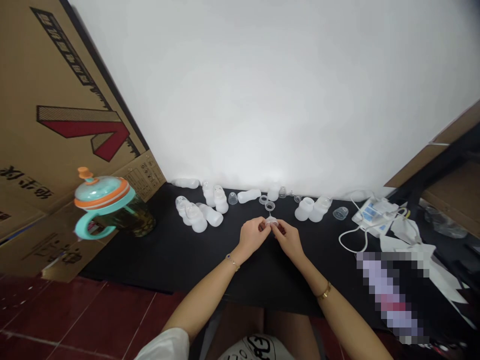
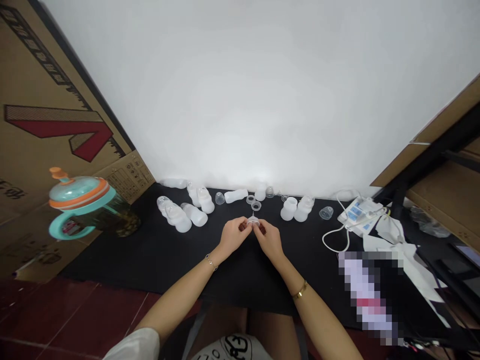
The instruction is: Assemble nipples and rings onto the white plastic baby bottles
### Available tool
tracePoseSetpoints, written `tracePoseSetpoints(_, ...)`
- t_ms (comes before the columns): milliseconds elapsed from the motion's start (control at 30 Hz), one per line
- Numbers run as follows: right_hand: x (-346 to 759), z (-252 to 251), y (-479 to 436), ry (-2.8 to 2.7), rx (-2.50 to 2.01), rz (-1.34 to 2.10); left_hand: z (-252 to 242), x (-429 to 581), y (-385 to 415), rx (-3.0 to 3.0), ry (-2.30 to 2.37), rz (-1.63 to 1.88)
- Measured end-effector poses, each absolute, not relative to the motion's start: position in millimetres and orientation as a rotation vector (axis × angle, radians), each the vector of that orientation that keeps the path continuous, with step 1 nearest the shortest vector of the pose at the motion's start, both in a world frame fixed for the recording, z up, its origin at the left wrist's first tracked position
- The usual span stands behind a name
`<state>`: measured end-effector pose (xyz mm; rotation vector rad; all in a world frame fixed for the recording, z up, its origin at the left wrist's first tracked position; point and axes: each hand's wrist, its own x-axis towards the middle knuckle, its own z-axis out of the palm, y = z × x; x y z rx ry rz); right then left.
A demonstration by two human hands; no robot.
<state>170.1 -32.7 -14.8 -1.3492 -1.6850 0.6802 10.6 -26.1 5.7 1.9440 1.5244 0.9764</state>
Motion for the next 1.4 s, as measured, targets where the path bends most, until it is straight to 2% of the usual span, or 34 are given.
tracePoseSetpoints(1400,169.9,-11.1,-33.4,-1.718,-1.384,0.586,10.4,12.6,-29.1,1.947,1.567,0.944)
